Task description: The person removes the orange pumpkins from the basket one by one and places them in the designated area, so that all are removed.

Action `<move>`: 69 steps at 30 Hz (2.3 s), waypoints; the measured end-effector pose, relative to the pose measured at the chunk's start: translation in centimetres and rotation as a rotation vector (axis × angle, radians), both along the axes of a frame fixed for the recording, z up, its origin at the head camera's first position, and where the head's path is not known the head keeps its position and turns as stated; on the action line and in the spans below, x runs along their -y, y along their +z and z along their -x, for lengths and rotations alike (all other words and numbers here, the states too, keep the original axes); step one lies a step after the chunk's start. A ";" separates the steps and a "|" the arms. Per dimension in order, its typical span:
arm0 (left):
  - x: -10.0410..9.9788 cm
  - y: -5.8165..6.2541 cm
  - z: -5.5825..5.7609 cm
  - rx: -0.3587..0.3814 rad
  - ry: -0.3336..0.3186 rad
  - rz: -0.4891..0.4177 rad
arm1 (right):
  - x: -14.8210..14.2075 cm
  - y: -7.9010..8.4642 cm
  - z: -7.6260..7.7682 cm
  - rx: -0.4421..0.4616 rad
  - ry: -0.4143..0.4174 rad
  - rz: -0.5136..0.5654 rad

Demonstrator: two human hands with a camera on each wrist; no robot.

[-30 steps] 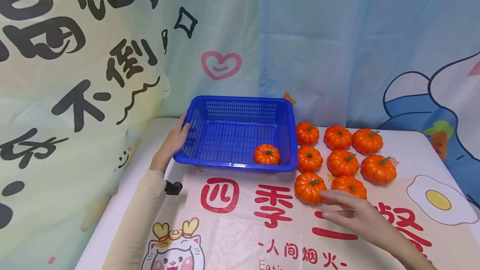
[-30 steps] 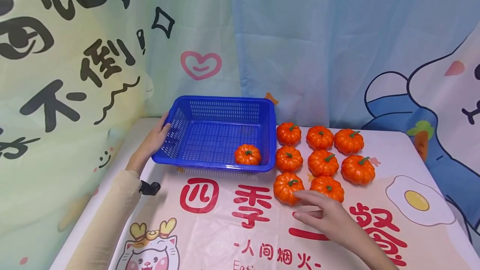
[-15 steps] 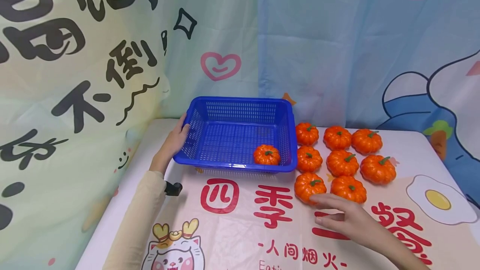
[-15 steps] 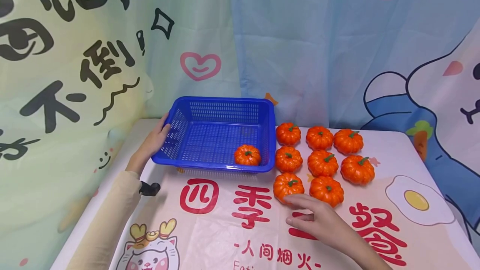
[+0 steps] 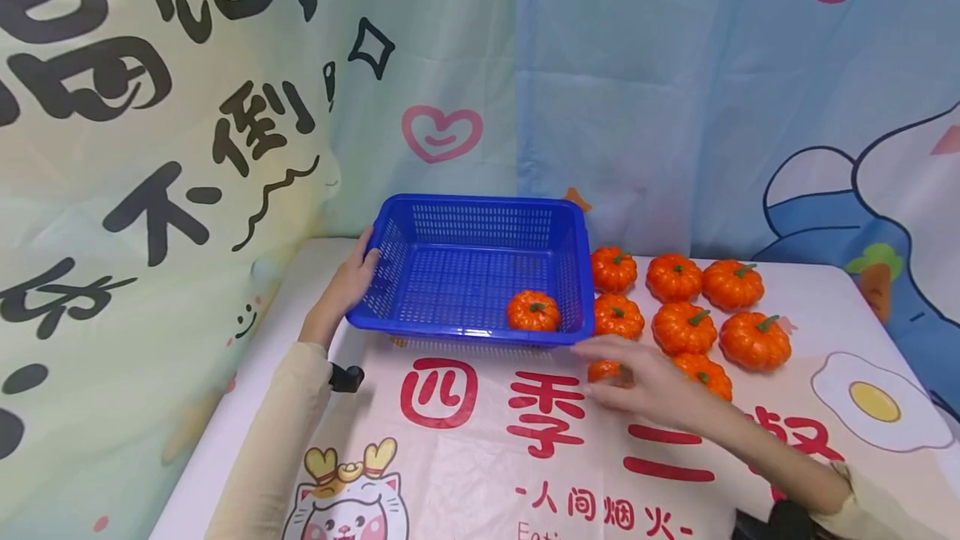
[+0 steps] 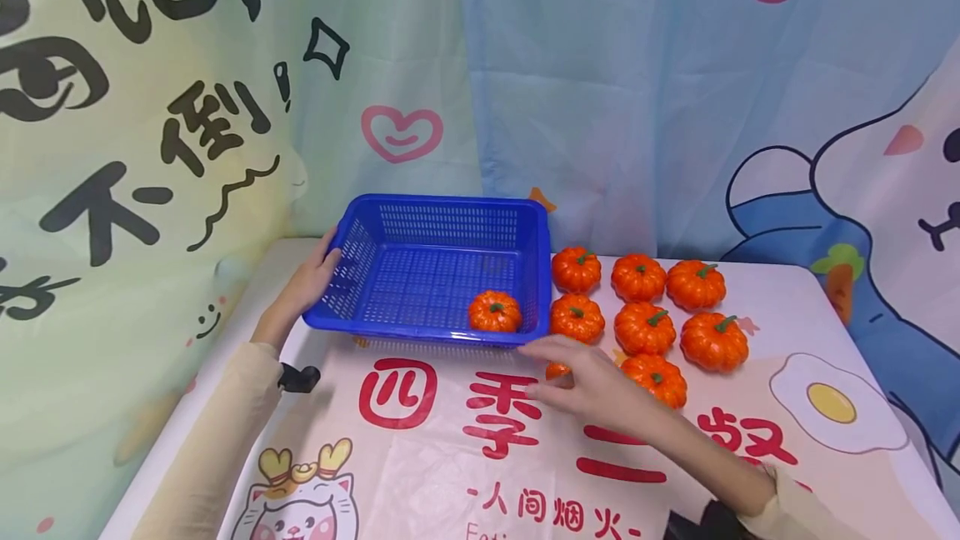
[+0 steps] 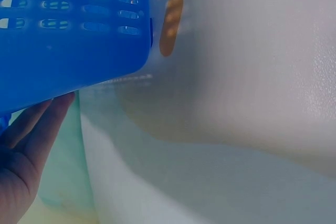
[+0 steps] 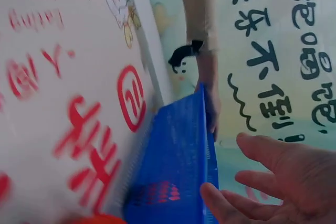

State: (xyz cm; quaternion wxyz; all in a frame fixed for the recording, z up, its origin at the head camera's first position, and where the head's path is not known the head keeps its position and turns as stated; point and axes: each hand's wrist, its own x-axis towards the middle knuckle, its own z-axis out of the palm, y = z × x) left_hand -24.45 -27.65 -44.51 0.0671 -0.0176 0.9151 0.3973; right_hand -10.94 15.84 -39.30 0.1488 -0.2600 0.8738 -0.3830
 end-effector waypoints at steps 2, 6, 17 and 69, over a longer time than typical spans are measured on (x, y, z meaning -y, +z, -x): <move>0.1 0.0 0.0 0.001 0.005 0.003 | 1.0 0.7 2.0 -0.015 0.004 -0.055; 0.0 0.0 0.1 0.006 0.006 0.007 | 3.2 1.3 6.5 0.012 0.045 -0.180; -0.2 -0.1 0.1 0.007 0.006 0.018 | 8.0 -0.1 13.6 0.209 0.183 -0.537; -0.2 -0.1 -0.2 0.008 0.013 0.010 | 10.7 -1.8 15.2 0.114 0.226 -0.559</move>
